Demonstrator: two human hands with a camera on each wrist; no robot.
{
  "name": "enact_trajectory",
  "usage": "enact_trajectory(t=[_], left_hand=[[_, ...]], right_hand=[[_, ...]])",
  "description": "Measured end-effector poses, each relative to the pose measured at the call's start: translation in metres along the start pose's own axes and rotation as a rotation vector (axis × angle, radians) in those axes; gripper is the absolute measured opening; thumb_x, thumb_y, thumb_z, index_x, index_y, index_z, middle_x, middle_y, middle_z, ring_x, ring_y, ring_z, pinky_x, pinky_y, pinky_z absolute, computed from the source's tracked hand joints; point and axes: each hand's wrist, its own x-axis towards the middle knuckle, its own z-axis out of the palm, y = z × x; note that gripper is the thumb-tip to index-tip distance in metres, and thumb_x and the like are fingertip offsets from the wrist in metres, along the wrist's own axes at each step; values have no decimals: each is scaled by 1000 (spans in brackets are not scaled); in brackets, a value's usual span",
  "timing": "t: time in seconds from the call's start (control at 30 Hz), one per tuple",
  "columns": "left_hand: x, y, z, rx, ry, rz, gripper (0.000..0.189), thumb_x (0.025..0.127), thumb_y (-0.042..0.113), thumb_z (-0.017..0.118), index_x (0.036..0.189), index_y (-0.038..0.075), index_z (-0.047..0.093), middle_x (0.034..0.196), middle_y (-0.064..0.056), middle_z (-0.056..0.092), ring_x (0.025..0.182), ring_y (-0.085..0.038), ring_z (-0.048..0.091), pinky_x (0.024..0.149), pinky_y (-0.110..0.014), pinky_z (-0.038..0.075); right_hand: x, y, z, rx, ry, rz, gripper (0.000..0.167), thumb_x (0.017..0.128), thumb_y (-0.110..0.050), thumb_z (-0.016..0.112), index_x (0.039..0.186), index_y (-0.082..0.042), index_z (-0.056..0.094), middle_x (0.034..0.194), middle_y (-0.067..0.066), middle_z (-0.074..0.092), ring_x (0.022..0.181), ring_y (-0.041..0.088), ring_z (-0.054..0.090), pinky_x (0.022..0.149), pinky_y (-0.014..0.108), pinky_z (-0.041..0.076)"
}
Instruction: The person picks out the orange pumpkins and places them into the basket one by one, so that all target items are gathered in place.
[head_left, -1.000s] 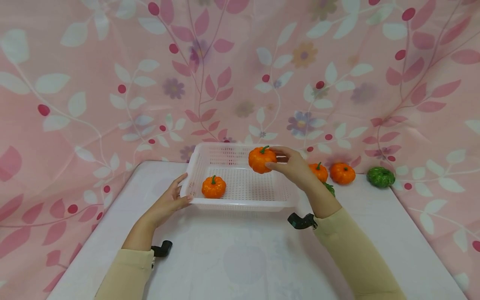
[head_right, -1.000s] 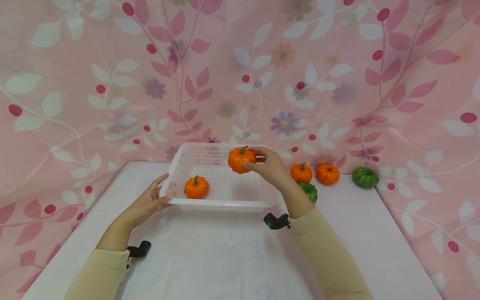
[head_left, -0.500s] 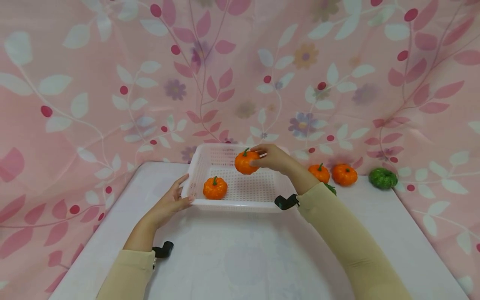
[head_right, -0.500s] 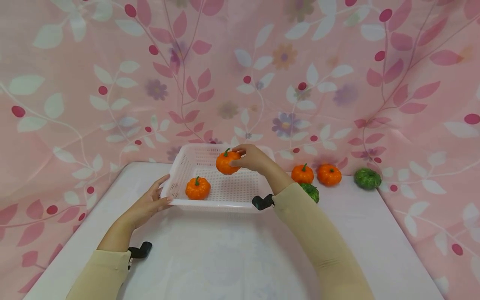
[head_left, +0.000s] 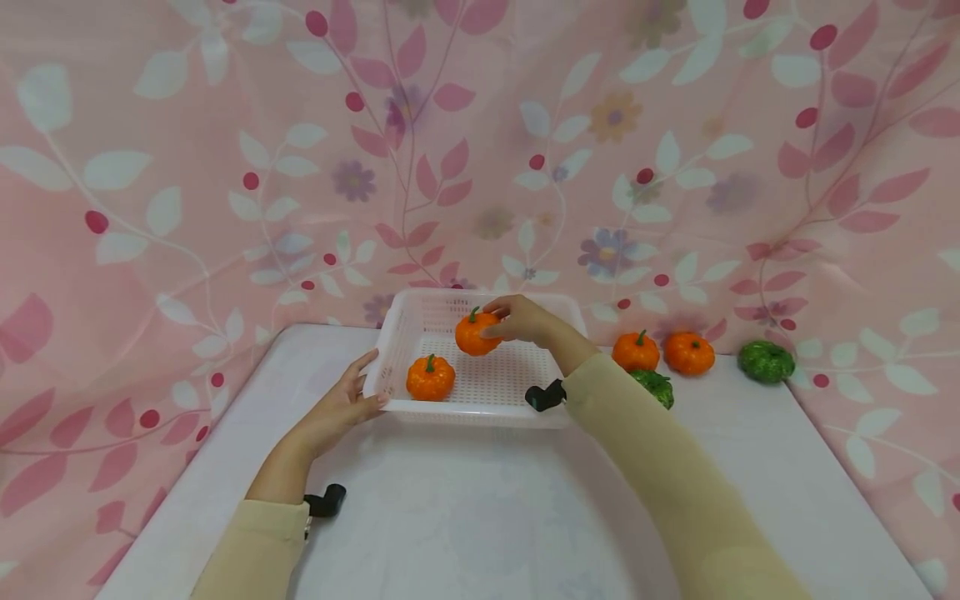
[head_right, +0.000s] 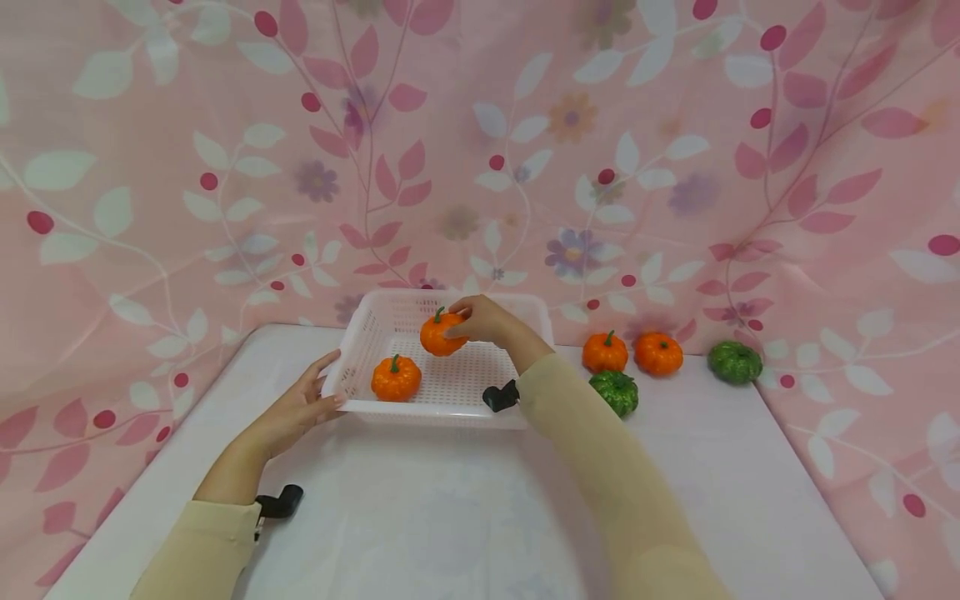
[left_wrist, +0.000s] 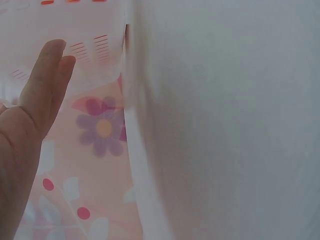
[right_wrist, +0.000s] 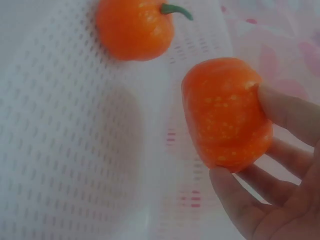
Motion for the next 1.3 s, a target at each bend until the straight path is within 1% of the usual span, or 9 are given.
enact_trajectory(t=[0.1, 0.23, 0.37, 0.53, 0.67, 0.87, 1.1, 1.3], left_hand=[[-1, 0, -1, -1, 0, 1, 88, 99, 10, 63, 161, 23, 2, 157, -25, 28, 134, -45, 40, 103, -37, 49], [-1, 0, -1, -1, 1, 1, 88, 99, 10, 63, 161, 23, 2, 156, -25, 29, 134, -46, 39, 103, -36, 49], [-2, 0, -1, -4, 1, 1, 88, 99, 10, 63, 161, 23, 3, 156, -26, 29, 133, -45, 41, 102, -35, 49], [-2, -1, 0, 0, 4, 3, 88, 99, 11, 63, 161, 23, 3, 155, -27, 30, 128, -38, 48, 103, -37, 48], [0, -3, 1, -4, 7, 5, 87, 99, 9, 63, 161, 24, 4, 154, -27, 31, 125, -35, 50, 104, -39, 48], [1, -4, 3, -20, 1, 11, 87, 99, 7, 62, 161, 23, 4, 154, -28, 31, 127, -40, 47, 105, -41, 47], [1, -3, 2, -16, -2, 11, 87, 99, 8, 62, 161, 24, 4, 154, -27, 30, 128, -40, 47, 103, -38, 49], [1, -3, 0, -20, -4, 13, 87, 99, 8, 63, 161, 24, 4, 155, -26, 29, 131, -45, 42, 103, -37, 49]], right_hand=[[9, 4, 4, 13, 9, 23, 51, 90, -19, 76, 136, -6, 57, 135, 18, 54, 114, 30, 60, 99, 39, 53], [20, 10, 9, 30, 13, 62, 51, 91, -20, 76, 136, -6, 57, 134, 18, 54, 113, 30, 59, 100, 39, 52], [27, 14, 14, 36, 8, 84, 50, 91, -18, 76, 136, -5, 57, 133, 18, 54, 114, 29, 58, 100, 40, 52], [31, 17, 17, 64, 10, 100, 49, 91, -15, 75, 136, -4, 57, 136, 19, 52, 117, 30, 56, 101, 41, 51], [35, 20, 20, 73, 15, 106, 50, 91, -13, 75, 136, -3, 57, 139, 20, 51, 119, 32, 56, 102, 43, 50], [44, 29, 27, 51, 14, 113, 51, 89, -13, 77, 135, -3, 58, 136, 19, 55, 119, 32, 55, 102, 44, 50], [52, 36, 32, 7, 35, 102, 48, 89, -11, 76, 134, -6, 59, 138, 14, 55, 120, 28, 55, 100, 42, 51], [53, 37, 35, 10, 50, 78, 49, 89, -11, 77, 134, -5, 58, 138, 18, 53, 121, 31, 55, 98, 39, 53]])
